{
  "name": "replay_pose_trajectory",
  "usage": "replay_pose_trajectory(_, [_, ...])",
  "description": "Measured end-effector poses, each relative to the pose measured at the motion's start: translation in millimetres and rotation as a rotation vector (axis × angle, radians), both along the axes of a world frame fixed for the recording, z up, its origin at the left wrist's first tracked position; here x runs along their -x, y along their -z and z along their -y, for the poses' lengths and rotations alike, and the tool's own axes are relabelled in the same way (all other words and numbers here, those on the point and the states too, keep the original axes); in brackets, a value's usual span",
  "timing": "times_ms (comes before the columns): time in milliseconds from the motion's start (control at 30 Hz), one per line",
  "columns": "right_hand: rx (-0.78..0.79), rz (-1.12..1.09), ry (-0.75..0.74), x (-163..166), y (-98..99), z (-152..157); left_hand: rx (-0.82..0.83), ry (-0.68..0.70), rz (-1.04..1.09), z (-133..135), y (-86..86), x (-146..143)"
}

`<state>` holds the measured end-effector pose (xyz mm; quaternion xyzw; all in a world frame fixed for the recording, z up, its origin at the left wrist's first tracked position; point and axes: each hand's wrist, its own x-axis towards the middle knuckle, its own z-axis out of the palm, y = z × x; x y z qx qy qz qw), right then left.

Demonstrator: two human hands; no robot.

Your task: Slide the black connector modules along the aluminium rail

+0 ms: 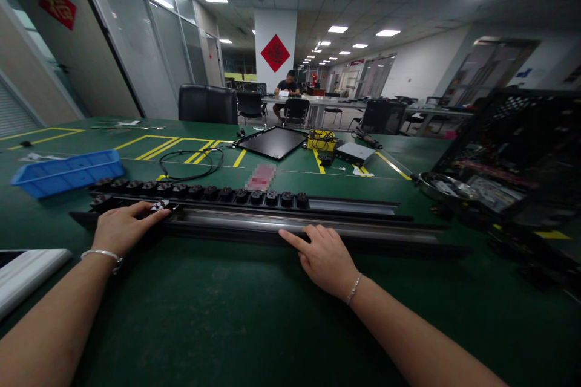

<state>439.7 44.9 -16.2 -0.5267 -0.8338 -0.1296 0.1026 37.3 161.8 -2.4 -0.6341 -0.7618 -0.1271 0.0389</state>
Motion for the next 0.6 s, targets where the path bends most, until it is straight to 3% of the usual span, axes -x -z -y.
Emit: replay_pose_trajectory(600, [-0.017,0.003,0.002,0.0,1.3,0.0,0.011,0.046,0.002,-2.5,3.3,5.4])
